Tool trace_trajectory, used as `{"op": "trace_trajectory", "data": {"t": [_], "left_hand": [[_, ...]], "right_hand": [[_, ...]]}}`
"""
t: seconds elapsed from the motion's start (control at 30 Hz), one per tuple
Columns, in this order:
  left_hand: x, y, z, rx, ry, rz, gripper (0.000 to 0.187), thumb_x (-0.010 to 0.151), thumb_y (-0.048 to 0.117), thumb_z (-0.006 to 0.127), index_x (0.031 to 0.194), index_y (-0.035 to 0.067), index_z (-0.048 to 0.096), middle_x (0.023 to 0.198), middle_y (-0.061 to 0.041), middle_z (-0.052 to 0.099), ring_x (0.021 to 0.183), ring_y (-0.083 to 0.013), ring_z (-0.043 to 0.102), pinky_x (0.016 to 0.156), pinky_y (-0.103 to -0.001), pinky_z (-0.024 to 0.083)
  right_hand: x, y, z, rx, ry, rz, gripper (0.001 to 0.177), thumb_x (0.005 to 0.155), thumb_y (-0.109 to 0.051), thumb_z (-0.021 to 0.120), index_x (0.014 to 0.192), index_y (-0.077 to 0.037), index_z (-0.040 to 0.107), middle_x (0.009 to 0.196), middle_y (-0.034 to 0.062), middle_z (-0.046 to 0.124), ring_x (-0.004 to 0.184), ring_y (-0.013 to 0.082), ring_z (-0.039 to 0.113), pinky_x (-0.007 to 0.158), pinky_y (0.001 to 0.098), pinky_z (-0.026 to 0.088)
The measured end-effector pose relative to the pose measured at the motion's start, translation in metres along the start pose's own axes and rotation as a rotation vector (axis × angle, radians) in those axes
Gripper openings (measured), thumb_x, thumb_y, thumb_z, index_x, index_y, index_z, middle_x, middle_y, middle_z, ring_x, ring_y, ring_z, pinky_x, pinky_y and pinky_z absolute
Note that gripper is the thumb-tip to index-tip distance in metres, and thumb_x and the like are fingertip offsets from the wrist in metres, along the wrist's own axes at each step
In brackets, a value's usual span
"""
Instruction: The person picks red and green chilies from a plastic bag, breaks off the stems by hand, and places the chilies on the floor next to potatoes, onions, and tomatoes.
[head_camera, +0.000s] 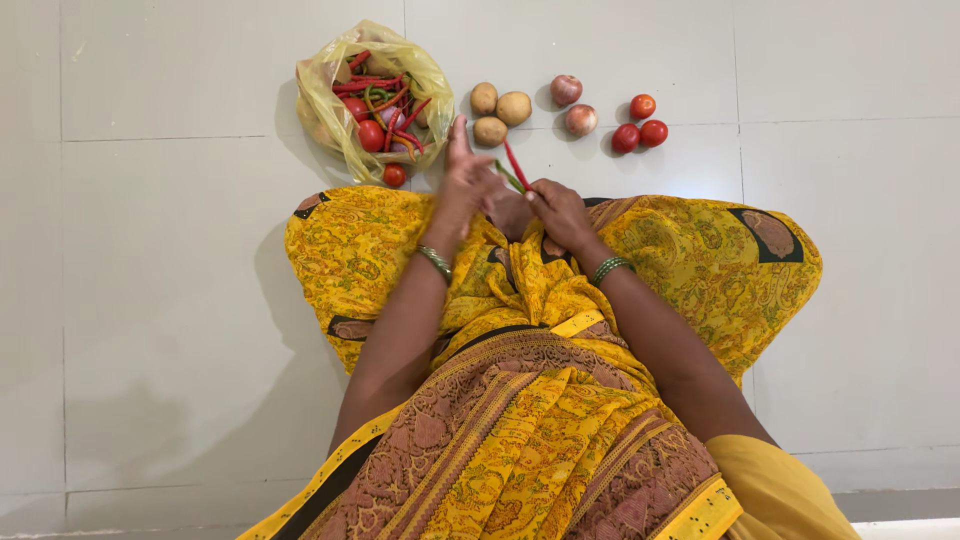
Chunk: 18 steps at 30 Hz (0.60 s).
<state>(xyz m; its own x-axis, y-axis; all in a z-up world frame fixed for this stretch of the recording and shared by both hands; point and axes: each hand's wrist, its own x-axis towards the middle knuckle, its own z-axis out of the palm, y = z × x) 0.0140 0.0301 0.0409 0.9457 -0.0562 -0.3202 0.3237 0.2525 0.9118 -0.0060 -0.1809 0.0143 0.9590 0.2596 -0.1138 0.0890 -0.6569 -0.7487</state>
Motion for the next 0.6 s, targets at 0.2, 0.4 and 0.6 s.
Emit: {"op": "trace_trajectory", "data": {"t": [0.2,0.4,0.6], "left_hand": [[-0.011,-0.016,0.013,0.191,-0.129,-0.053,0.036,0.089,0.004,0.079,0.121,-0.001,0.065,0.092,-0.013,0.072,0.051,-0.0074,0.057,0.042,-0.018,0.044],[0.009,-0.036,-0.007,-0.141,-0.011,0.211,0.013,0.088,0.001,0.076,0.1,-0.002,0.074,0.117,0.003,0.066,0.053,-0.0037,0.056,0.044,-0.017,0.046],[0.021,-0.022,-0.026,-0.323,0.163,0.154,0.033,0.094,0.003,0.077,0.124,0.006,0.063,0.105,-0.01,0.065,0.057,-0.0078,0.059,0.049,-0.021,0.051]], "right_hand": [[-0.004,-0.004,0.006,-0.196,0.013,-0.23,0.024,0.102,-0.031,0.057,0.109,-0.009,0.064,0.1,0.0159,0.068,0.091,0.0385,0.064,0.08,0.0486,0.05],[0.0,-0.007,0.003,-0.188,-0.033,-0.103,0.024,0.103,-0.031,0.056,0.106,-0.009,0.064,0.098,0.0144,0.067,0.089,0.0368,0.064,0.079,0.0482,0.049],[0.002,0.002,0.0,0.017,0.055,-0.062,0.024,0.102,-0.03,0.058,0.106,-0.007,0.066,0.093,0.0148,0.067,0.084,0.0358,0.066,0.077,0.0459,0.052]]}}
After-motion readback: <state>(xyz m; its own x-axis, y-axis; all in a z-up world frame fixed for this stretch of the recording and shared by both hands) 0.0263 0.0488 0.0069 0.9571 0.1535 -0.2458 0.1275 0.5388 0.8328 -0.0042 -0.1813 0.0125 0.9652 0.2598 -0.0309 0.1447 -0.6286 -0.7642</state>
